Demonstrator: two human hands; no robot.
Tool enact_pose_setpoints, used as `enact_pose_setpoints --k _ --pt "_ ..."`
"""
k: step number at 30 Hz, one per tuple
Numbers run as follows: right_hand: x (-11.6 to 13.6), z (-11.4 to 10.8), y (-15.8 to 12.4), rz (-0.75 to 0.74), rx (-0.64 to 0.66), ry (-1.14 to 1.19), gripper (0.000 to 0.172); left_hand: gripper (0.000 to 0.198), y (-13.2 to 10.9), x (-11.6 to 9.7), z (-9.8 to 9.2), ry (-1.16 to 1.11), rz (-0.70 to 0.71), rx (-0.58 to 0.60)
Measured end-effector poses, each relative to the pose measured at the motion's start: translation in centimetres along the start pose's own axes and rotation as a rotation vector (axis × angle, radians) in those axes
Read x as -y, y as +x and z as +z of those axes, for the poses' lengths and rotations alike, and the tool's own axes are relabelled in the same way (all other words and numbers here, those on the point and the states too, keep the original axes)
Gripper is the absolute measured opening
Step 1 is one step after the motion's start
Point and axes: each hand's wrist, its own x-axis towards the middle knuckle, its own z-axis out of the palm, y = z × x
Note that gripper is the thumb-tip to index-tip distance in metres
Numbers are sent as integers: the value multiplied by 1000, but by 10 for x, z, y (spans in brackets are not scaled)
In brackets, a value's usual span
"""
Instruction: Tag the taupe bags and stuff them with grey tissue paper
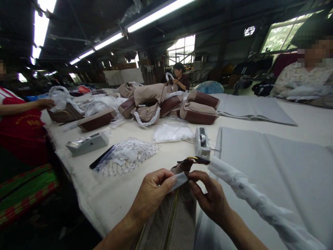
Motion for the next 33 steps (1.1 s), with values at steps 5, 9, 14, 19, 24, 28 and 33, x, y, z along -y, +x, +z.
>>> enact_pose_setpoints --k 5,9,14,19,24,28,33 --pt "4 -6 13 -8 18 -53 27 26 -2 -6 6 -29 -8 -21" --pt "9 -7 20 -64 89 -29 14 27 -12 -4 6 -69 -21 -41" --pt "12 -2 19 -54 198 44 10 26 -15 -4 7 -78 -68 -52" --pt "11 -6 32 64 213 34 29 24 -7 -9 13 87 37 -140" --pt "16 -14 55 74 433 119 8 24 -10 -7 13 190 77 -156" --pt "18 -12 55 140 389 133 8 24 -11 -6 8 141 38 -163" --pt "25 -17 67 165 496 15 24 19 -7 -14 6 288 194 -158"
